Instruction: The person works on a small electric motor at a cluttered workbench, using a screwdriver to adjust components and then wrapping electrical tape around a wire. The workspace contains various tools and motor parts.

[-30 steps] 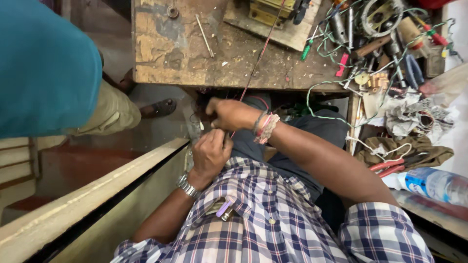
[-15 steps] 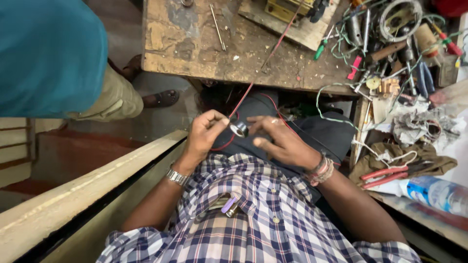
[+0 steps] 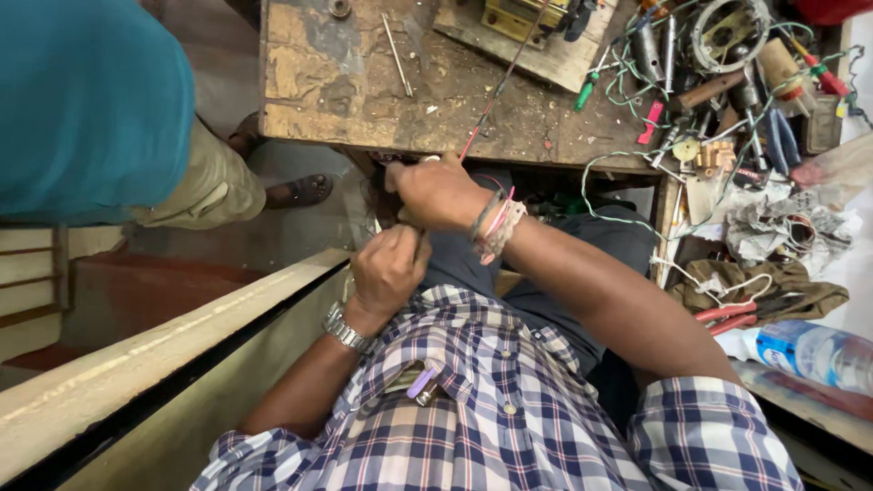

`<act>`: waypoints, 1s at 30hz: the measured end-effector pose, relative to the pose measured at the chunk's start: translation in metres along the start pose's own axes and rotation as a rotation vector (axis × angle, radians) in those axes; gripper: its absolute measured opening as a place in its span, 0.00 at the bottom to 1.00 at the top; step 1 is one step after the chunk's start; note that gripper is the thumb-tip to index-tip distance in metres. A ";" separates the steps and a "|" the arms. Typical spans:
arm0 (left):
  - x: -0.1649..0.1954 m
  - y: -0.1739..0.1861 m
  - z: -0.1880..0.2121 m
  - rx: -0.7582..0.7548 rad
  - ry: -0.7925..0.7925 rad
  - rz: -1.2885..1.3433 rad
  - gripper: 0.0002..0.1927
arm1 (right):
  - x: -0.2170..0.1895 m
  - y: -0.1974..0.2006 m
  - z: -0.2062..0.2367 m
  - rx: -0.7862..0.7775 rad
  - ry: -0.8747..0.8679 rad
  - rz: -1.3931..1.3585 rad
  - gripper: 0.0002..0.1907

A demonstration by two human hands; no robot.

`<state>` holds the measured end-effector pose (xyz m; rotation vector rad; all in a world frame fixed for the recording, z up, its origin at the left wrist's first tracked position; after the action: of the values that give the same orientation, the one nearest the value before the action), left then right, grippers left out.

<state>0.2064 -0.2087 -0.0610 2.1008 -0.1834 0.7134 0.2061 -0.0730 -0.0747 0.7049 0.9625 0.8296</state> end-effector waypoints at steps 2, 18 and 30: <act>-0.005 -0.003 0.007 0.031 0.035 0.035 0.06 | -0.001 0.006 -0.009 0.069 -0.019 -0.236 0.26; -0.043 -0.020 -0.001 -0.143 0.424 0.416 0.07 | 0.033 -0.005 0.108 0.419 0.026 -0.560 0.19; -0.016 -0.028 0.020 -0.059 0.117 0.086 0.08 | -0.005 0.008 -0.001 0.062 -0.012 -0.258 0.33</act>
<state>0.2116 -0.2098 -0.0982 1.9981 -0.2284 0.8697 0.2019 -0.0731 -0.0670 0.6224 1.0470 0.5701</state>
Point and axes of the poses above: each hand's wrist, its own z-axis away from the middle knuckle, its own y-axis out of the back of the hand, x = y × z, the point moved 6 cm from there along -z, towards the middle knuckle, and after that the axes turned 3 degrees about y, right-handed, at the moved point
